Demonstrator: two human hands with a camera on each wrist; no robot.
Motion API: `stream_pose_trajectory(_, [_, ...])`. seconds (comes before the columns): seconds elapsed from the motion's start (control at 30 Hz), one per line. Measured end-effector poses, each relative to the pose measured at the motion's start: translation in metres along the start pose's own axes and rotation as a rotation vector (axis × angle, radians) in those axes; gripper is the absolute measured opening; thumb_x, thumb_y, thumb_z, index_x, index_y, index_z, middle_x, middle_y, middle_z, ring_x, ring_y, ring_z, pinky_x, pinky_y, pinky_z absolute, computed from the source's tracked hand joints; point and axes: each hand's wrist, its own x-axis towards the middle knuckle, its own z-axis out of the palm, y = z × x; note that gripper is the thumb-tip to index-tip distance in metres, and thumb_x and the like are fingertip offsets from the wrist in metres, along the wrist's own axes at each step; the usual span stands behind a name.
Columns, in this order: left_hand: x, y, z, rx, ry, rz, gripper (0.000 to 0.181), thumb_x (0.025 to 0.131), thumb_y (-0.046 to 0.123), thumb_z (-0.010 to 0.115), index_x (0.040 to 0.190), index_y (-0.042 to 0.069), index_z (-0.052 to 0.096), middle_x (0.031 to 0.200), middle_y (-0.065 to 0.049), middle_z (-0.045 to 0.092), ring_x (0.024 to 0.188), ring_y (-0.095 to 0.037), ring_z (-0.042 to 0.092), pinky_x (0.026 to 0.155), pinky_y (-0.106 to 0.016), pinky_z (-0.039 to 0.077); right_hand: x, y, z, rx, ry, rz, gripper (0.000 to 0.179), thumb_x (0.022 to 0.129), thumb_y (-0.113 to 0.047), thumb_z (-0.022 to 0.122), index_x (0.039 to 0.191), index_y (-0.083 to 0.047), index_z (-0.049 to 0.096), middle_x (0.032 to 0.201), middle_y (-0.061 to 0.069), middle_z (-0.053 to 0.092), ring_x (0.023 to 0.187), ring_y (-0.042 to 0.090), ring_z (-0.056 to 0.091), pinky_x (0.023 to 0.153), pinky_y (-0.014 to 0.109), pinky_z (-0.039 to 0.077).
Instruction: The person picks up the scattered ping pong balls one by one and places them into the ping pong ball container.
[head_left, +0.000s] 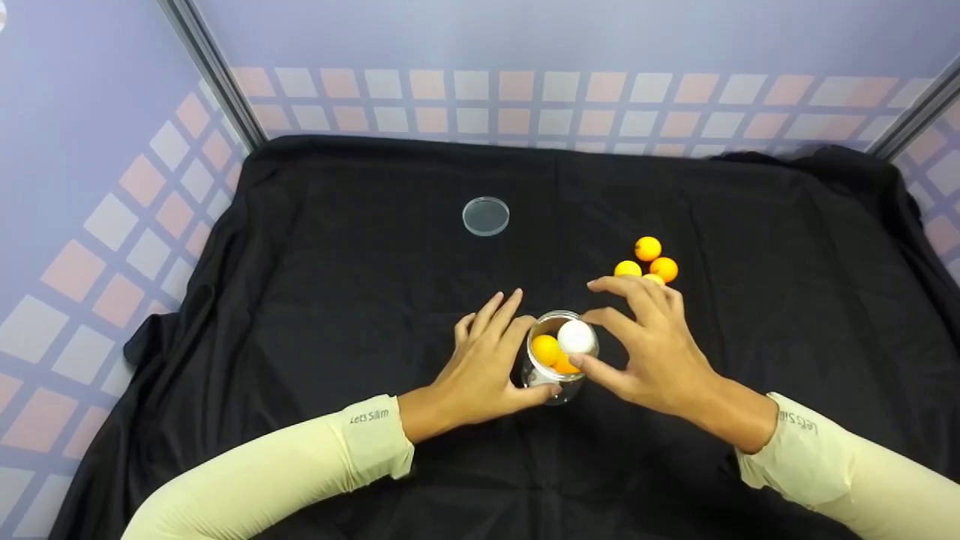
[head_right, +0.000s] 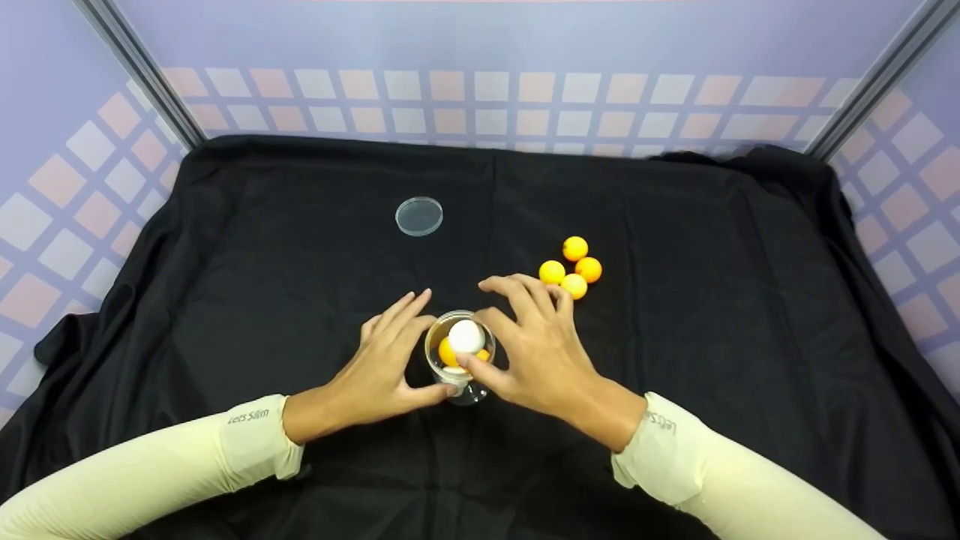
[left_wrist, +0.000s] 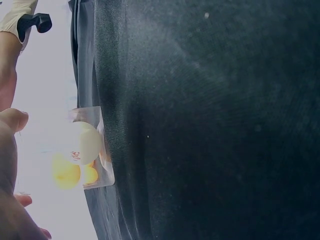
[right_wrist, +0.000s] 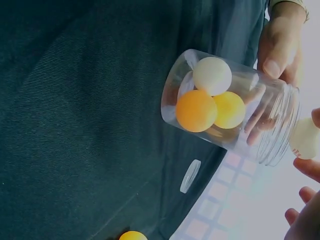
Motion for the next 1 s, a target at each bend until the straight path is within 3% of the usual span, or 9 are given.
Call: stream_pose_trajectory(1.0, [0.000, 0.000, 0.000, -0.001, 0.007, 0.002, 0.078, 0.078, 0.066, 0.073, 0.135, 0.017, 0.054, 0.165, -0.014, 0.035, 0.152, -0.039, 0.030, 0.103, -0.061, 0.035, -0.011, 0.001, 0.007, 0.061, -0.036, 0.051, 0.037, 0.084, -0.044, 0.078, 0.106, -0.016, 0.072, 0.139, 0.011, 0.057, 0.125, 0.035, 0.051, 0.095, 0.060, 0.034])
